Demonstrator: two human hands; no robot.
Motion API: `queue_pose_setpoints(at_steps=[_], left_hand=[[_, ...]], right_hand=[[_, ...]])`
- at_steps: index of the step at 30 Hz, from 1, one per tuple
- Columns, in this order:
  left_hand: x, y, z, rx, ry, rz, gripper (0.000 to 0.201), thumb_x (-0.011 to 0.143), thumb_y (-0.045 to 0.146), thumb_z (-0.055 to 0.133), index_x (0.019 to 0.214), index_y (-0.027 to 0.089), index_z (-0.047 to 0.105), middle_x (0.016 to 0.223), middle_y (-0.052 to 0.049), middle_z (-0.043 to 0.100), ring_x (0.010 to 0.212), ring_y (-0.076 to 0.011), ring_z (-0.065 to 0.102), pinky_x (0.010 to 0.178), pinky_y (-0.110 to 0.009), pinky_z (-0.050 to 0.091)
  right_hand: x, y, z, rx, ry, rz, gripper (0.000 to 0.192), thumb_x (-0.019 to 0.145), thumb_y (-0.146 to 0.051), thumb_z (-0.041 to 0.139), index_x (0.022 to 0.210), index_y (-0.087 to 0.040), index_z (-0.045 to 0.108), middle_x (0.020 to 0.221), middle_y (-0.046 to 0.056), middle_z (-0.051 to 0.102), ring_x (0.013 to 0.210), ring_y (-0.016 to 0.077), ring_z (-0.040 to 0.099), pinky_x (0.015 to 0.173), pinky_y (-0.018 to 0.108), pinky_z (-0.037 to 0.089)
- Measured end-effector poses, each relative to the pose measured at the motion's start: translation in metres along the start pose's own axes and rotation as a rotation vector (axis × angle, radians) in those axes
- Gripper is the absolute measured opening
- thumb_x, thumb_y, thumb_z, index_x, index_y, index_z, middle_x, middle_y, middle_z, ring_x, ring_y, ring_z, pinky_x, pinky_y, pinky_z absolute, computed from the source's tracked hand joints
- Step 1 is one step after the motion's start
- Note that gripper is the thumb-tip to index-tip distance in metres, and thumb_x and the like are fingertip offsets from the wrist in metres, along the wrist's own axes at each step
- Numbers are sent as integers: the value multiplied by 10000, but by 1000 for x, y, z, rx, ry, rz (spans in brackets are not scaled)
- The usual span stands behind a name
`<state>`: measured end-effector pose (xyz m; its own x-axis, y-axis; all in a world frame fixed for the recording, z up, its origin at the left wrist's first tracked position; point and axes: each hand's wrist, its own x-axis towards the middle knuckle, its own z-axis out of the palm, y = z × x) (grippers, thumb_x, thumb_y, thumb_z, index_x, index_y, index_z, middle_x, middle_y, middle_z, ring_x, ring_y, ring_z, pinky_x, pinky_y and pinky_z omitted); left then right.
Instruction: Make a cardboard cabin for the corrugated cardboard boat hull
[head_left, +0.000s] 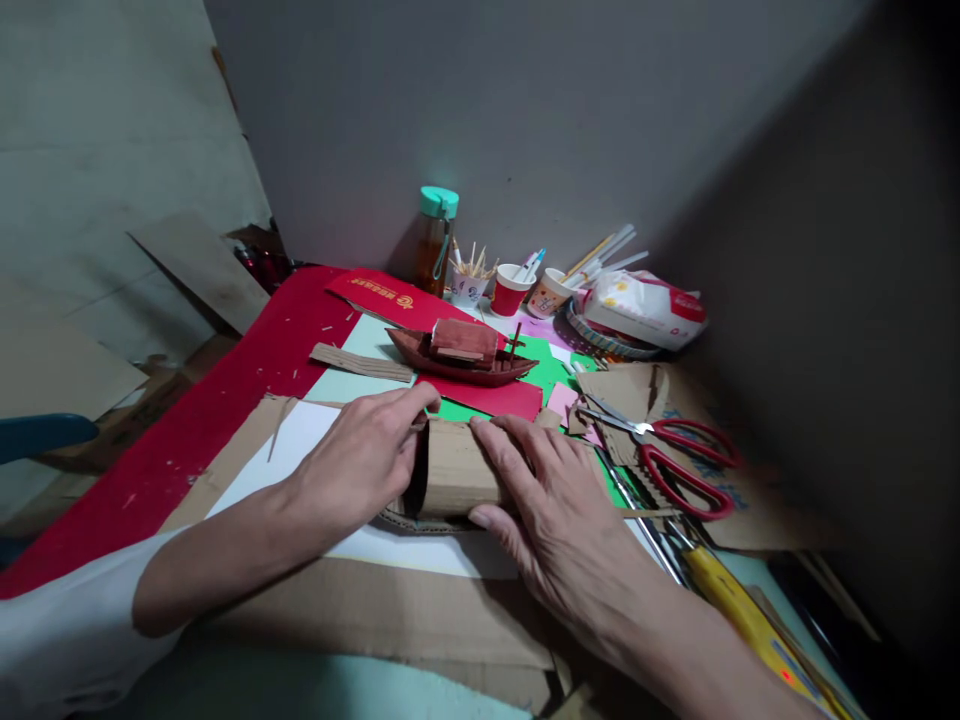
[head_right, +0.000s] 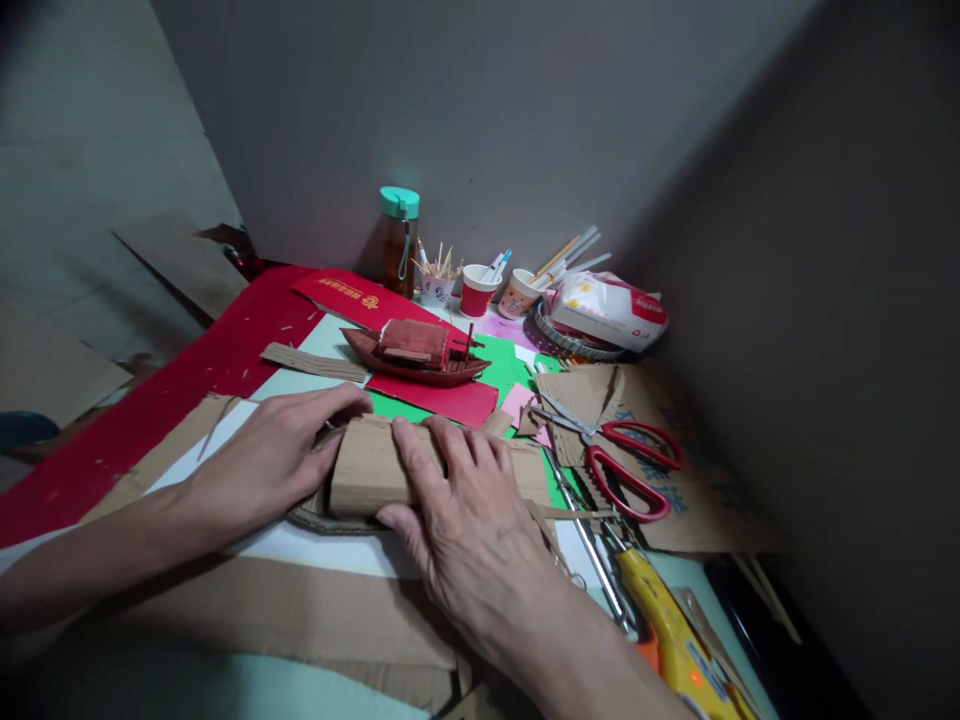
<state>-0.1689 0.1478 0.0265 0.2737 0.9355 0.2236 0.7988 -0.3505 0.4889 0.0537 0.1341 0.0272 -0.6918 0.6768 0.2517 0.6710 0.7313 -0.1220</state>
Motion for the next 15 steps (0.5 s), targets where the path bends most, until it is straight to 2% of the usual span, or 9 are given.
queue_pose_setpoints(at_steps=[2, 6, 12, 15], left_hand=[[0, 0, 1, -20, 9, 7, 234, 903, 111, 460, 1017, 161, 658, 970, -98, 735, 895, -266, 676, 766, -365, 479], [1, -1, 1, -51, 8, 17, 266, 905, 100, 480, 1002, 177, 715, 989, -80, 750, 905, -250, 682, 811, -365, 488], [0, -1, 1, -36, -28, 20, 226, 900, 101, 490, 922, 162, 706, 918, -82, 707, 853, -248, 652, 746, -356, 468], [-1, 0, 0, -20, -34, 8, 187, 889, 94, 499, 855, 160, 670, 853, -64, 673, 787, -230, 623, 689, -336, 442]], right_hand=[[0, 0, 2, -34, 14, -3, 552, 1054, -413, 381, 1507, -98, 388, 1373, 225, 539, 1156, 381, 476, 940, 600, 417], [1, -2, -3, 5, -11, -12, 550, 1048, -397, 406, 1514, -106, 376, 1344, 211, 543, 1126, 368, 476, 955, 601, 390], [2, 2, -17, 134, -122, -9, 553, 1034, -415, 450, 1521, -163, 382, 1304, 163, 537, 1128, 329, 477, 1002, 568, 380], [2, 6, -16, 107, -152, -14, 589, 1031, -443, 448, 1547, -178, 347, 1306, 157, 537, 1122, 332, 471, 1007, 596, 367]])
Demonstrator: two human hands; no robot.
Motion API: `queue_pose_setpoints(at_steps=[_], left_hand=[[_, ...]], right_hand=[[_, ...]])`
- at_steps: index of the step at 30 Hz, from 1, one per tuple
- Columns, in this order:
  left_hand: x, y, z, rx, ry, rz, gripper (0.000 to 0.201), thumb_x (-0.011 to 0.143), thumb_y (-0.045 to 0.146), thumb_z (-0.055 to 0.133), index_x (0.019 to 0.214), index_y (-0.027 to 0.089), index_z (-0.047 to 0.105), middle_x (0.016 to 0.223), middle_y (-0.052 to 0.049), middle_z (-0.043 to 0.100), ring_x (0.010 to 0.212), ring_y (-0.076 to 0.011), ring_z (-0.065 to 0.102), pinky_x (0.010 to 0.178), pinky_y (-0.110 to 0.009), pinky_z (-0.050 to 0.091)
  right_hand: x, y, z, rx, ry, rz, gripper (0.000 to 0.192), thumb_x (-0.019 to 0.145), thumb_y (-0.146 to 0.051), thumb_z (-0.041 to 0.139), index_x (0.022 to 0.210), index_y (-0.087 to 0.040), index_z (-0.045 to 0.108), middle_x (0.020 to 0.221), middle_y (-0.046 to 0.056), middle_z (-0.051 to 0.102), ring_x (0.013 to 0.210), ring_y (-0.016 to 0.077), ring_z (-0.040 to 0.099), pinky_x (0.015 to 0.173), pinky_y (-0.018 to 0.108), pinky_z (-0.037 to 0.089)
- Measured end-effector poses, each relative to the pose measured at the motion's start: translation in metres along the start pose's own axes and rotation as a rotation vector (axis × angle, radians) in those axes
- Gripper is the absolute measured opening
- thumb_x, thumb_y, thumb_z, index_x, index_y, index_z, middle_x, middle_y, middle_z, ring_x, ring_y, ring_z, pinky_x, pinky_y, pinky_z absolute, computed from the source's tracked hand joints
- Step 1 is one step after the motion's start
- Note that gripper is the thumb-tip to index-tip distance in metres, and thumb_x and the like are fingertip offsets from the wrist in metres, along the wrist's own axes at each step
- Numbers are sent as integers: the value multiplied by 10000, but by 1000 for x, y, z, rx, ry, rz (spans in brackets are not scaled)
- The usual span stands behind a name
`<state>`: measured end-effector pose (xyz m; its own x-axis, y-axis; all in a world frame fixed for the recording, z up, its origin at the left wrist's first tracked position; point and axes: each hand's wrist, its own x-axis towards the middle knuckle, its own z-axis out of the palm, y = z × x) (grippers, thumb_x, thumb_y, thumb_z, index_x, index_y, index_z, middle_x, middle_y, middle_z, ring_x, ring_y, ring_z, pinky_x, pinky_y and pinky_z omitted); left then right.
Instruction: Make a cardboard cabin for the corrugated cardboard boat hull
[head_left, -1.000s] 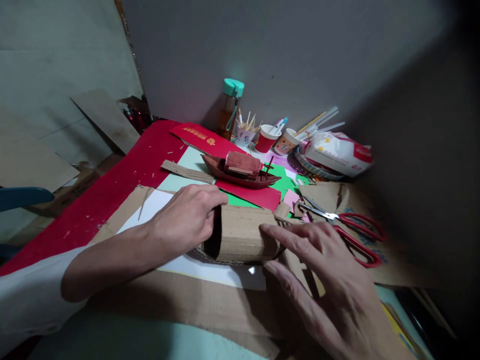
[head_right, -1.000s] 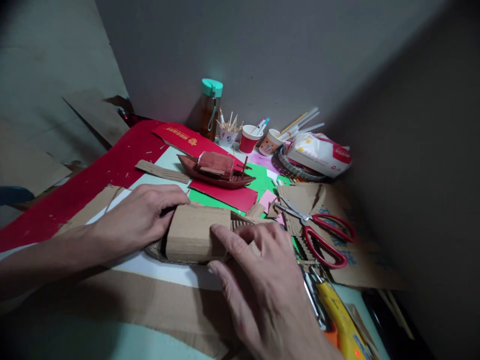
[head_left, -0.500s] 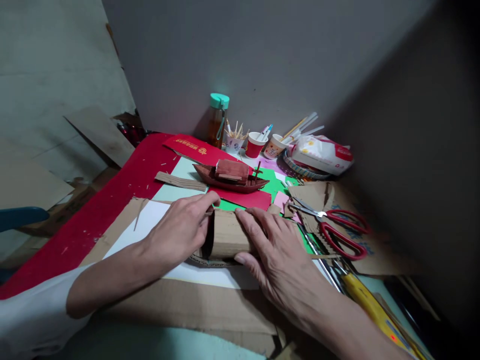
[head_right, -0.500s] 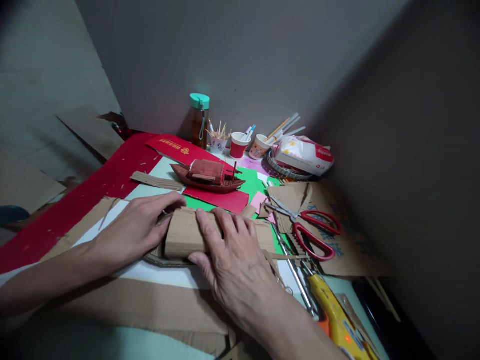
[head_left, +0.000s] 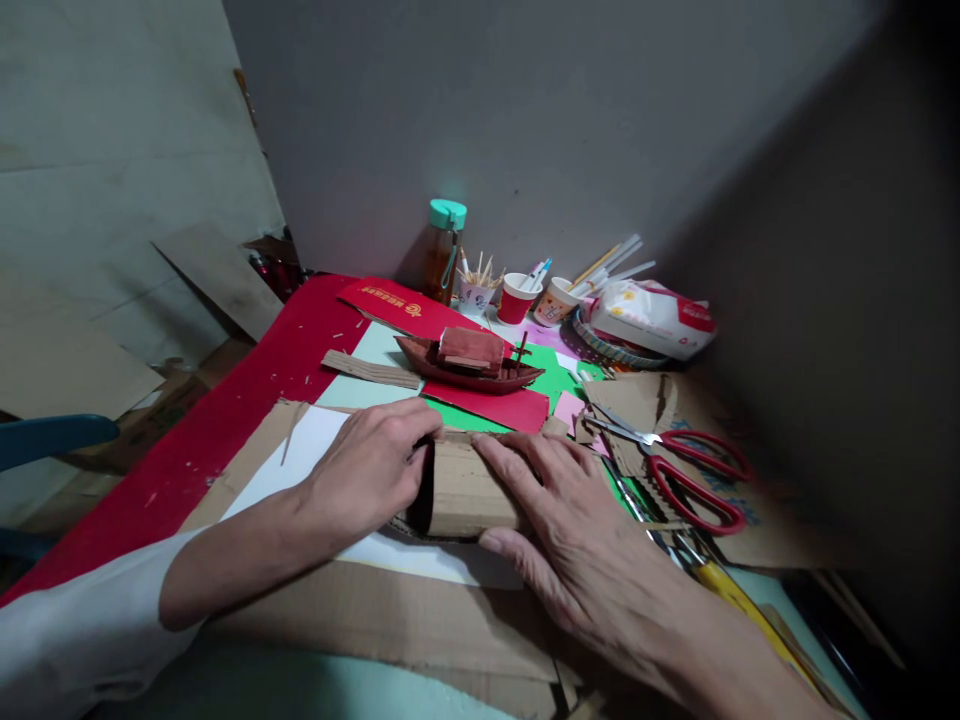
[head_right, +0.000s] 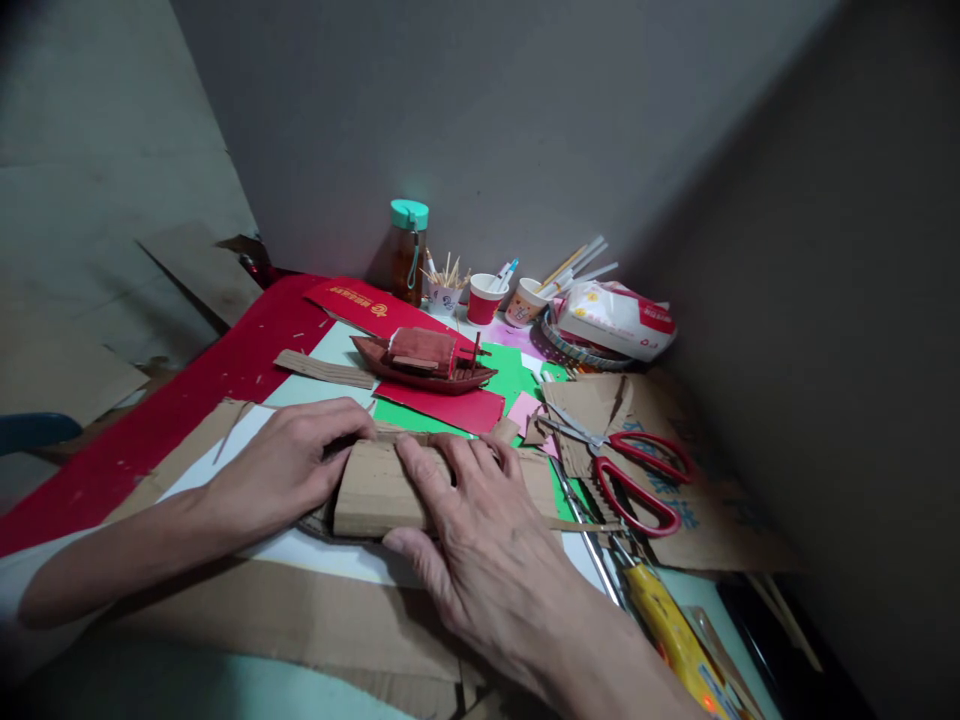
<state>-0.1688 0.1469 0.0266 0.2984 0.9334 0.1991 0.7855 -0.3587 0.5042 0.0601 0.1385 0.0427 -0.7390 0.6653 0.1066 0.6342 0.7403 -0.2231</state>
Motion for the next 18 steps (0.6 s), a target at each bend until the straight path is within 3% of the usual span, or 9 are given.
queue_pose_setpoints(at_steps=[9, 15, 18], left_hand=[[1, 1, 2, 23, 1, -43, 160, 906, 123, 455, 865, 174, 601, 841, -58, 642, 757, -221, 580, 689, -338, 408], [8, -4, -13, 7, -112, -51, 156, 875, 155, 493, 949, 195, 624, 831, -39, 669, 770, -221, 597, 664, -314, 392], [14, -12, -17, -11, -175, -50, 176, 842, 150, 522, 838, 206, 689, 692, -8, 667, 676, -196, 591, 605, -288, 362]], right_hand=[[0, 3, 6, -56, 16, -11, 602, 1041, -476, 396, 1558, -179, 316, 1409, 186, 475, 1217, 362, 434, 1057, 648, 303], [2, 6, -2, -34, -50, -10, 615, 1037, -481, 418, 1574, -212, 285, 1418, 169, 482, 1237, 345, 455, 1071, 621, 333], [4, 8, -6, -30, -82, -22, 627, 1032, -483, 434, 1577, -215, 280, 1404, 167, 497, 1232, 334, 471, 1072, 613, 352]])
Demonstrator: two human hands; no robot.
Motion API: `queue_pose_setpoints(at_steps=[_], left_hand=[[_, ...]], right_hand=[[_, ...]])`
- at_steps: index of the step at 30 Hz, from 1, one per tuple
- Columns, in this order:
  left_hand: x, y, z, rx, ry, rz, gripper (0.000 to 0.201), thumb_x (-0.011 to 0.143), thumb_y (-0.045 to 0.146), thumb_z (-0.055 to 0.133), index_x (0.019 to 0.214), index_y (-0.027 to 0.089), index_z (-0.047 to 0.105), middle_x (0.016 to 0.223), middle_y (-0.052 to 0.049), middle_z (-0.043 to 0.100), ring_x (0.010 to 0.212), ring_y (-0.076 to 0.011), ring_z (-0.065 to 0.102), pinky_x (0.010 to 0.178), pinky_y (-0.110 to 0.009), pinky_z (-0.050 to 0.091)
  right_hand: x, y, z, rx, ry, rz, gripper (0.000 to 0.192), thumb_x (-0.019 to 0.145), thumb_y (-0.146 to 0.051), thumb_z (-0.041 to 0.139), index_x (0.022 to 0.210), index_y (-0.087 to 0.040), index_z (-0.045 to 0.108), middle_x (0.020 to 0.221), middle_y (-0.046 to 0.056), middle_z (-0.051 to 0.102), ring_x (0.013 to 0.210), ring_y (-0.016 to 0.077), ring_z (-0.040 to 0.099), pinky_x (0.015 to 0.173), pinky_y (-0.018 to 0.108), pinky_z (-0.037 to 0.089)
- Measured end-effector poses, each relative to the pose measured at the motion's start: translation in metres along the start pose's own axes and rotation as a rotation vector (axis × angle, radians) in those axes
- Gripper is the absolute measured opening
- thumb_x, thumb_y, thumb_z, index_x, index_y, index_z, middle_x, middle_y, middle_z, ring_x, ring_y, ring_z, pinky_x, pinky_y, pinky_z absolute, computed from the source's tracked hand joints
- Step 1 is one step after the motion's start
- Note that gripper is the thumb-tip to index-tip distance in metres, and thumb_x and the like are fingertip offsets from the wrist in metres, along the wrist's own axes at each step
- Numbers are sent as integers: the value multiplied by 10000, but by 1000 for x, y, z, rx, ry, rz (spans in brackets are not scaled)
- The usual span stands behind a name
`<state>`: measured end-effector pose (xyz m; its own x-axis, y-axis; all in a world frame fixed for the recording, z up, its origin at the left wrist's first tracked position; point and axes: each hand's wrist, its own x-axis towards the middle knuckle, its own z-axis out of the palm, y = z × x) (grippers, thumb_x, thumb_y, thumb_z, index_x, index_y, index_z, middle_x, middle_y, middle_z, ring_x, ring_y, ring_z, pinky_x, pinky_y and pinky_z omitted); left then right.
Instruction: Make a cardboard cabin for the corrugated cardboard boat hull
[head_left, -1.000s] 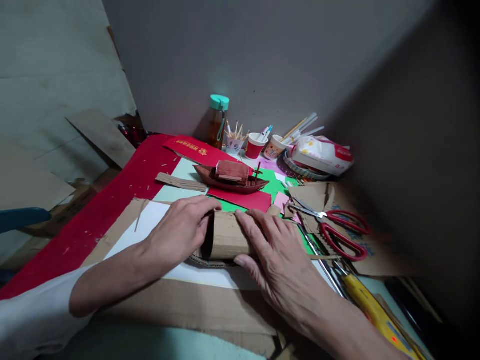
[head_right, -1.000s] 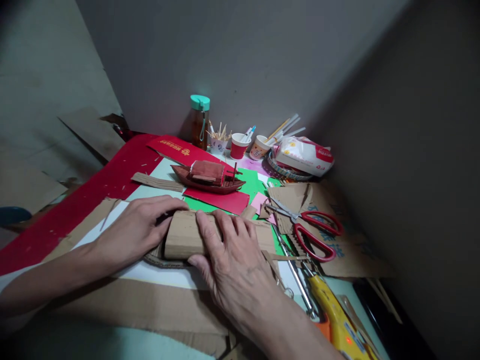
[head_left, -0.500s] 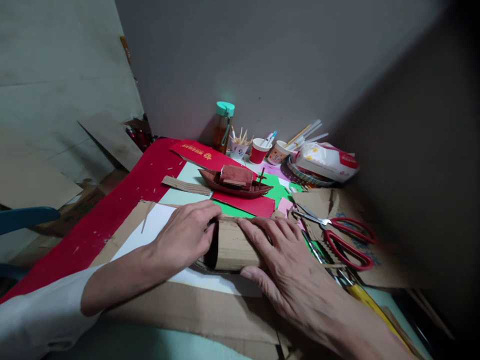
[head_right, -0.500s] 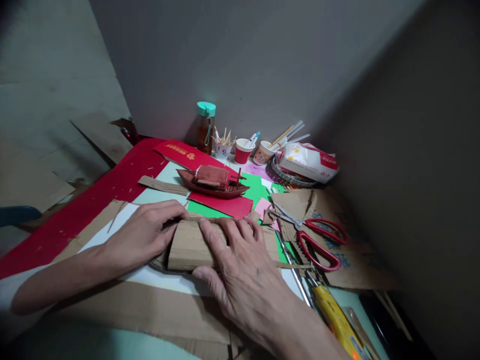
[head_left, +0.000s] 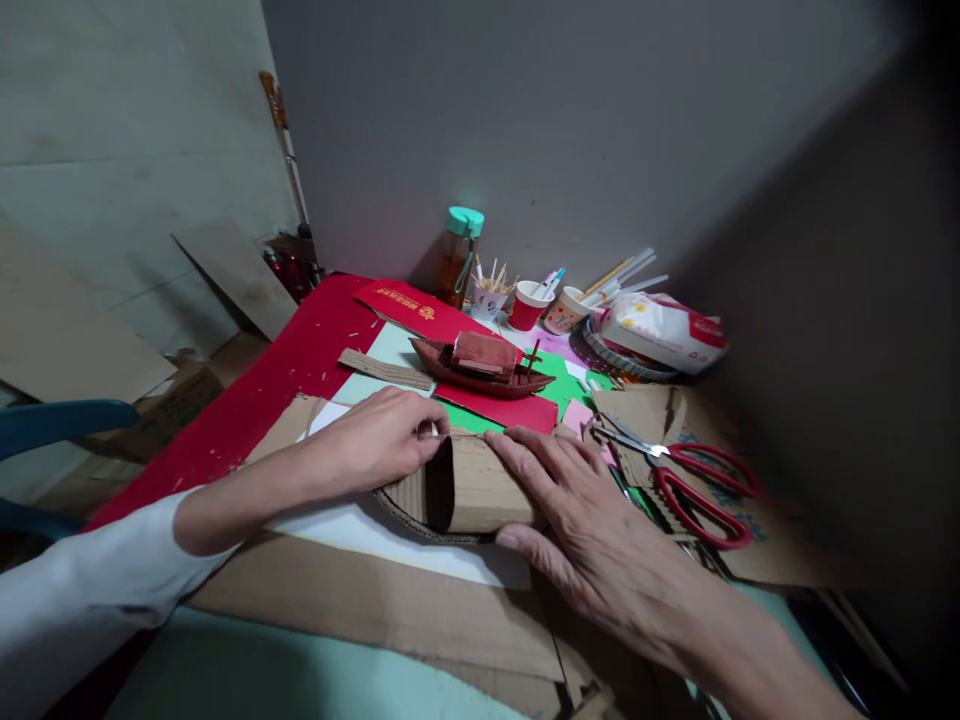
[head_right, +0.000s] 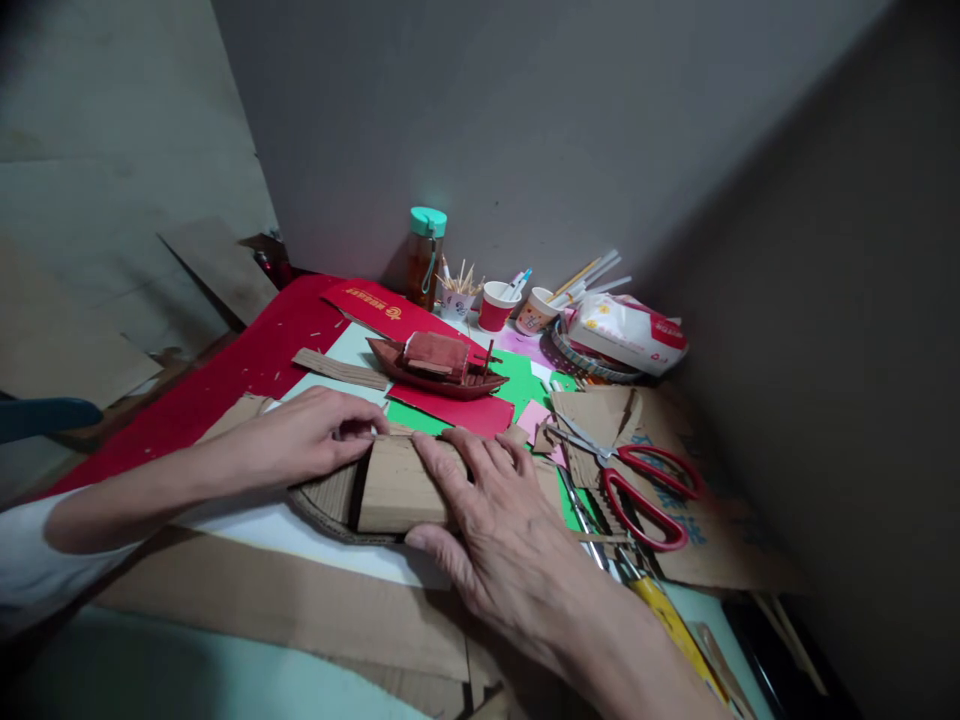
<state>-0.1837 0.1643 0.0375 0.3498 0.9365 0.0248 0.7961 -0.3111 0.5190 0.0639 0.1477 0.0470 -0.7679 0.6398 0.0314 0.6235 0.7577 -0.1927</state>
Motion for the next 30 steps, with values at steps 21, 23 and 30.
queue_pose_setpoints(at_steps=[21, 23, 30], left_hand=[[-29, 2, 1, 45, 69, -175, 289, 754, 208, 466, 734, 197, 754, 591, 7, 622, 567, -166, 484, 541, -259, 322], [-31, 0, 1, 39, 77, -193, 298, 754, 223, 471, 785, 200, 767, 622, 7, 652, 591, -177, 524, 548, -257, 345], [-48, -2, -6, -66, 147, -244, 418, 834, 482, 555, 1110, 208, 707, 829, -25, 720, 739, -223, 654, 622, -281, 472]], right_hand=[[-40, 19, -7, 112, 236, 195, 574, 1040, -425, 420, 1550, -171, 359, 1619, 157, 365, 1495, 303, 318, 1178, 542, 335], [-47, 21, -4, 159, 276, 206, 524, 1030, -381, 453, 1509, -171, 421, 1559, 149, 462, 1430, 289, 430, 1158, 511, 375], [-48, 9, -9, 328, 364, 199, 317, 1005, -270, 491, 1279, -181, 623, 1278, 107, 695, 1153, 262, 643, 962, 420, 503]])
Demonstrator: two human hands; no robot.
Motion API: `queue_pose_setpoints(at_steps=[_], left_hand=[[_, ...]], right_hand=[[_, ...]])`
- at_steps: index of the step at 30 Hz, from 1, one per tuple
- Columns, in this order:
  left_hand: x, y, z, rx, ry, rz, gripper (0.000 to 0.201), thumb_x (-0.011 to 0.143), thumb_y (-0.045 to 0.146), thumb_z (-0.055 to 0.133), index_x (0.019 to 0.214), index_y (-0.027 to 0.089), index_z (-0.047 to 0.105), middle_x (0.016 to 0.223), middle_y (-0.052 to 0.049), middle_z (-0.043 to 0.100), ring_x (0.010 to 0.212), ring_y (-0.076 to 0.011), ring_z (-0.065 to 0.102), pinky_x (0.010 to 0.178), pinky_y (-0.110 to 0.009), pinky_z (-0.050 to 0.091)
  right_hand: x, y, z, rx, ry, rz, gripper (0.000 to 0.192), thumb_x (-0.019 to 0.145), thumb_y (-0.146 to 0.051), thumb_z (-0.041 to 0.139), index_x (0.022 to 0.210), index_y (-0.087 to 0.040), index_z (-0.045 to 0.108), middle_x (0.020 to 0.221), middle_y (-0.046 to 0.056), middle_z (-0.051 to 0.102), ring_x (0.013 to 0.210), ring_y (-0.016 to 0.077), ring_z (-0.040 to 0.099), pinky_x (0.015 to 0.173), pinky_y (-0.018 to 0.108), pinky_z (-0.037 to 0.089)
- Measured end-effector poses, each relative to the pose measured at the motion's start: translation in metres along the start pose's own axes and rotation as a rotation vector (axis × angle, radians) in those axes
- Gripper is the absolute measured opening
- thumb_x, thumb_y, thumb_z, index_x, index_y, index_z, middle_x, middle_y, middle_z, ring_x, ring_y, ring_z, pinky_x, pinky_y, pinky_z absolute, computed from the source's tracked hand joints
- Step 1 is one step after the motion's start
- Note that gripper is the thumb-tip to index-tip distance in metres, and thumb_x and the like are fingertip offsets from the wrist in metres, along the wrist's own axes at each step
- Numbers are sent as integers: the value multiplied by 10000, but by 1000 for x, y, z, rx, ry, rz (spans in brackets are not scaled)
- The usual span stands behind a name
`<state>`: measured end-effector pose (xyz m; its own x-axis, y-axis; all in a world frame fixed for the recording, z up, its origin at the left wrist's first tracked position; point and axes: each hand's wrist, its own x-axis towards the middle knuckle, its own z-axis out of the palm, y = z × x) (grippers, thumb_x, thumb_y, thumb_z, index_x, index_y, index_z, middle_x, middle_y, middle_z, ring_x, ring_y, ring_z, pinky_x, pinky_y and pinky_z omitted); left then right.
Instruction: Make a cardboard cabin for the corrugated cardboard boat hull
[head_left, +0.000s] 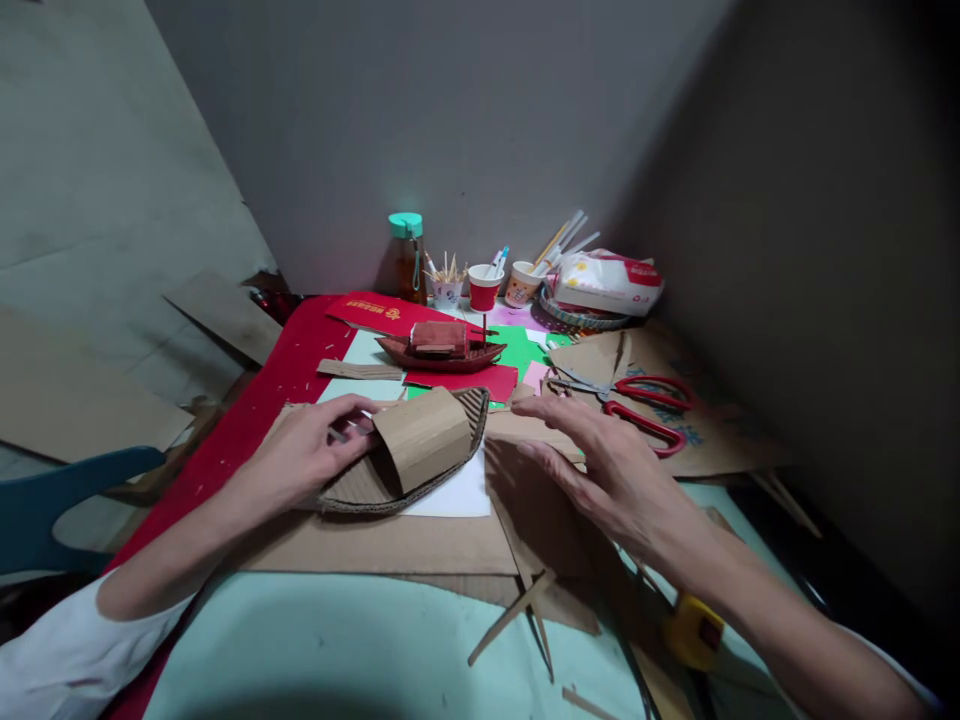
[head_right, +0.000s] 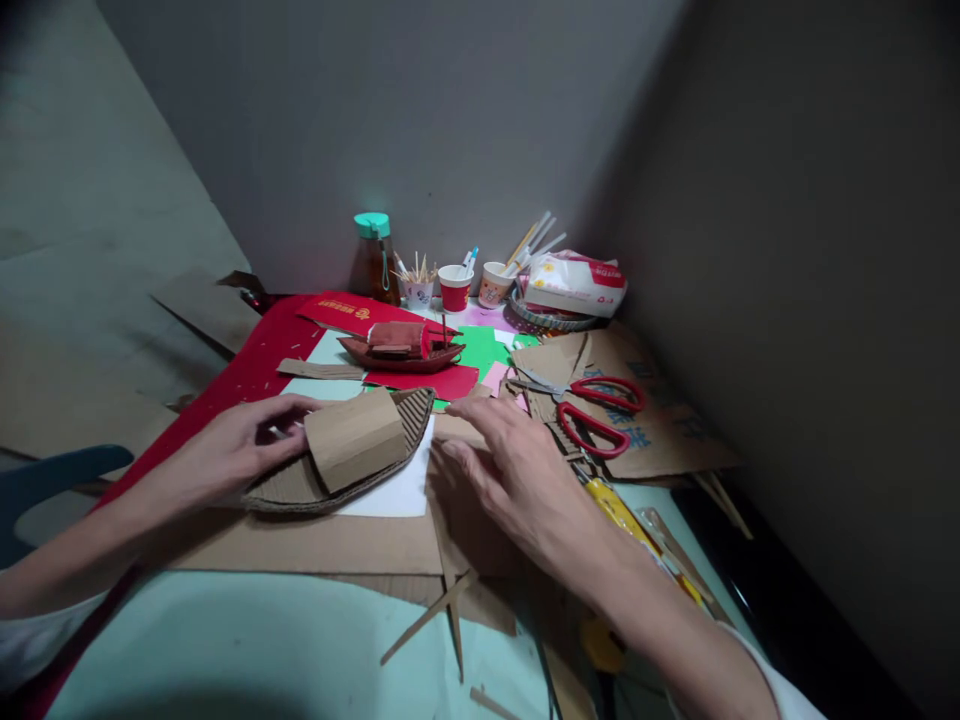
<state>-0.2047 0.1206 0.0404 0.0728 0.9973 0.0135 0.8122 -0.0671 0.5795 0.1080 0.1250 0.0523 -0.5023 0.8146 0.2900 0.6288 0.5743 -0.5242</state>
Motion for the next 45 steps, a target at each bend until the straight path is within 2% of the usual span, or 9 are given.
queue_pose_setpoints(at_steps=[3, 5, 10, 18, 25, 29, 34, 41, 45], left_hand=[[-28, 9, -2, 8, 185, -68, 391, 867, 504, 556, 1127, 231, 657, 910, -37, 683, 801, -230, 624, 699, -316, 465], [-50, 21, 4, 13, 373, -121, 308, 868, 494, 580, 1061, 266, 656, 831, -4, 618, 742, -210, 568, 681, -310, 443], [-73, 50, 37, -36, 469, -81, 241, 848, 410, 671, 1034, 283, 585, 838, 20, 638, 711, -187, 563, 673, -309, 446], [-62, 45, 51, -272, 351, -179, 250, 841, 356, 670, 1044, 290, 539, 873, 13, 723, 848, -224, 685, 769, -367, 516], [-61, 49, 53, -155, 280, -194, 123, 824, 328, 626, 925, 257, 618, 805, -20, 702, 854, -271, 654, 790, -441, 480], [-59, 46, 51, -48, 260, -113, 93, 836, 316, 610, 793, 242, 647, 788, -31, 663, 794, -257, 612, 736, -420, 462], [-63, 33, 55, 111, 284, 136, 166, 892, 339, 626, 985, 209, 672, 810, -42, 664, 798, -243, 597, 716, -376, 471], [-60, 32, 62, 212, 398, 239, 37, 872, 231, 647, 847, 204, 642, 750, -33, 634, 738, -226, 582, 686, -355, 450], [-59, 31, 59, 200, 370, 263, 33, 863, 226, 662, 851, 225, 631, 728, -2, 647, 731, -207, 590, 694, -340, 444]], right_hand=[[10, -7, -4, 78, -9, 31, 239, 997, -246, 527, 1183, -194, 667, 1097, 65, 748, 889, 203, 697, 800, 347, 520], [19, -8, -5, 115, -38, 29, 223, 984, -229, 562, 1181, -194, 661, 1081, 59, 749, 849, 190, 689, 752, 325, 500], [42, -2, 7, 195, -137, -22, 412, 936, -212, 664, 1330, -197, 546, 1098, 56, 767, 921, 202, 673, 744, 303, 472], [49, 1, 21, 200, -196, -99, 285, 915, -125, 642, 1175, -197, 552, 889, 9, 783, 781, 179, 692, 675, 269, 439], [46, -3, 21, 114, -283, -149, 324, 888, -41, 575, 1172, -190, 530, 985, 70, 761, 849, 213, 698, 692, 284, 459], [45, -1, 26, 60, -308, -151, 360, 870, -29, 566, 1202, -155, 504, 940, 91, 760, 804, 235, 692, 667, 301, 449], [44, 1, 24, 30, -308, -145, 399, 879, -49, 550, 1246, -188, 478, 922, 73, 765, 822, 240, 708, 678, 303, 459], [37, -6, 19, 33, -306, -143, 670, 937, -196, 574, 1537, -174, 278, 885, 68, 742, 758, 253, 668, 667, 330, 474], [36, -5, 21, 129, -272, -206, 473, 991, -120, 471, 1431, -291, 497, 945, 23, 756, 753, 194, 678, 673, 274, 470]])
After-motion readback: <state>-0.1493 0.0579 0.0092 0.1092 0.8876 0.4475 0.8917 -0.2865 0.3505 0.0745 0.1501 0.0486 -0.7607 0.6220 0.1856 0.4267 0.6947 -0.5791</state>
